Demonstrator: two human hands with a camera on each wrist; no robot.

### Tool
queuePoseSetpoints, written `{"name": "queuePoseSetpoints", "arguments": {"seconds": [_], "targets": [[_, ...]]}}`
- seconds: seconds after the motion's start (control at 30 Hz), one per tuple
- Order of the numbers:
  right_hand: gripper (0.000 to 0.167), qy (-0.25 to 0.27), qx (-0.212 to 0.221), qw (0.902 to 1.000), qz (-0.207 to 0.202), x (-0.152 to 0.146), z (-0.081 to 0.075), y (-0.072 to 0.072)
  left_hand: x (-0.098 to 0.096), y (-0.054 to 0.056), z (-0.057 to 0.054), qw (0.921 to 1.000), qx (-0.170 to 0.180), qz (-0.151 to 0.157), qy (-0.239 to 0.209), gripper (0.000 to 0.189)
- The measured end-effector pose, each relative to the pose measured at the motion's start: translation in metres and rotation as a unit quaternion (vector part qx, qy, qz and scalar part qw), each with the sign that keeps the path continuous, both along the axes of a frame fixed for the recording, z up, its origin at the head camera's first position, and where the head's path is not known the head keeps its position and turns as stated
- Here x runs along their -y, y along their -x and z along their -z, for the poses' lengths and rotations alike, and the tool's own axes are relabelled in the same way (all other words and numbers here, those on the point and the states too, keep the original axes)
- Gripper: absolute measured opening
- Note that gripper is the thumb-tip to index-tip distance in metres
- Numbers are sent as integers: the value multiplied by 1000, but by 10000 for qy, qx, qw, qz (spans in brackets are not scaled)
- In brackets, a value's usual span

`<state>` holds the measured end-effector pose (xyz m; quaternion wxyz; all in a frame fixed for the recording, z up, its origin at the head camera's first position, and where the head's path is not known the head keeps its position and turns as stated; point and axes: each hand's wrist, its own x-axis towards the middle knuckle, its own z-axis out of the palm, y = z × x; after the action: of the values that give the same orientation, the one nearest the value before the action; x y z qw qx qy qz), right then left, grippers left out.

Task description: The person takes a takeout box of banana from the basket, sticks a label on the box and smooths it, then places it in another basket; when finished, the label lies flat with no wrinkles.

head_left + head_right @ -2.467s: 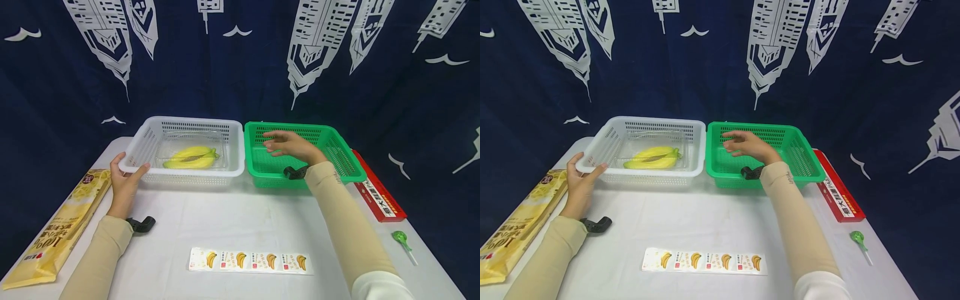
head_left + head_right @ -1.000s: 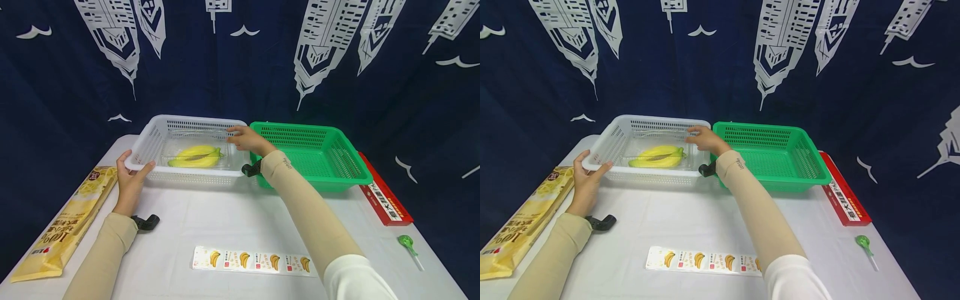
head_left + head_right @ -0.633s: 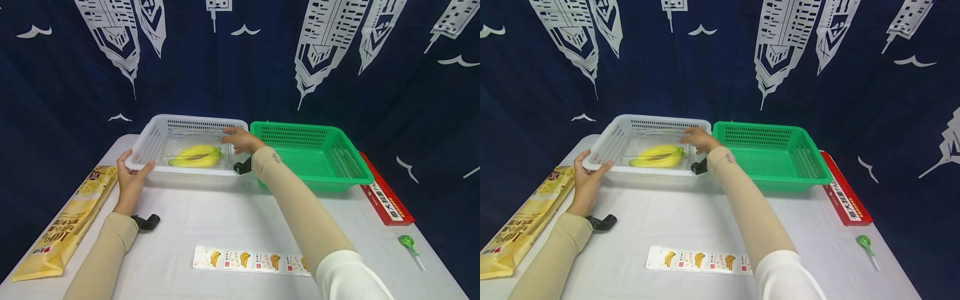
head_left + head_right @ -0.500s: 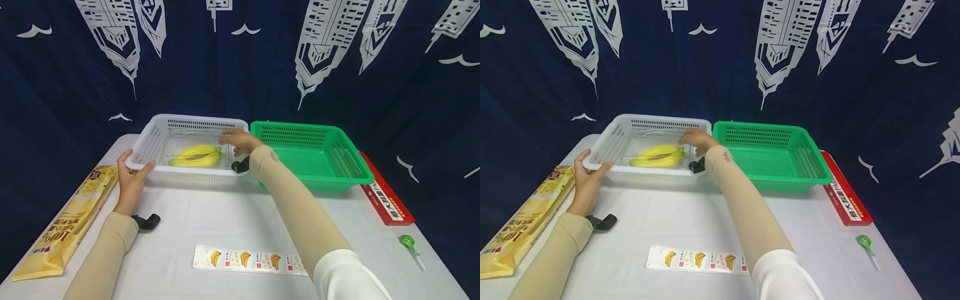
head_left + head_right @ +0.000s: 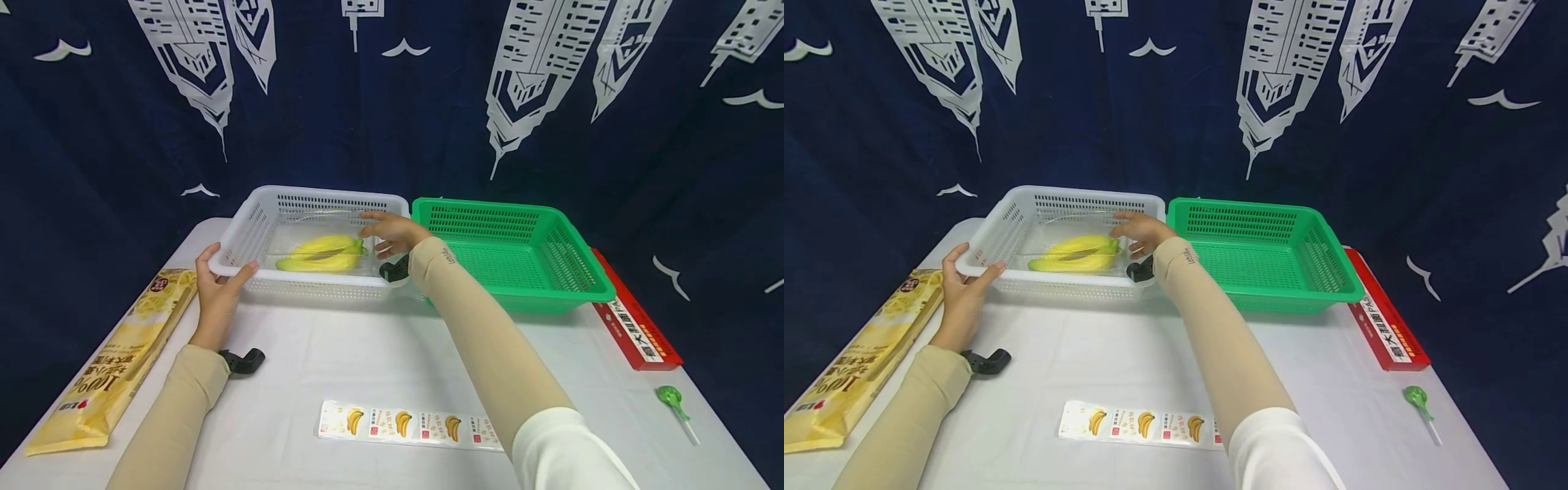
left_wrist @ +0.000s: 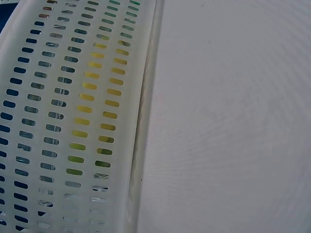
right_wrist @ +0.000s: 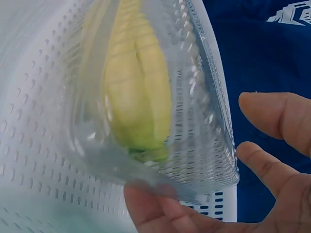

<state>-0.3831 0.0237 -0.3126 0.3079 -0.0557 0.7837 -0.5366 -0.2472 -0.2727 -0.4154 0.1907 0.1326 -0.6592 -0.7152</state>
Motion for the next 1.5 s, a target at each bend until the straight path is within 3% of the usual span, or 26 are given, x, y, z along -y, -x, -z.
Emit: {"name": "queuePoseSetpoints", "arguments": {"seconds": [0.6,1.1,1.5], "targets": [[83,-65,-514,9982,-295,-3,-3,-3,0,1,-2,10000,-58,36,41,86],[79,-106,-1069,9941,-113,-9,-6,-17,0,-1,-1,10000,-95,11,9,86],[69,526,-1428,9878,324,-38,-10,-30,-1,-1,0,9997,-218,47,-34,84]]}}
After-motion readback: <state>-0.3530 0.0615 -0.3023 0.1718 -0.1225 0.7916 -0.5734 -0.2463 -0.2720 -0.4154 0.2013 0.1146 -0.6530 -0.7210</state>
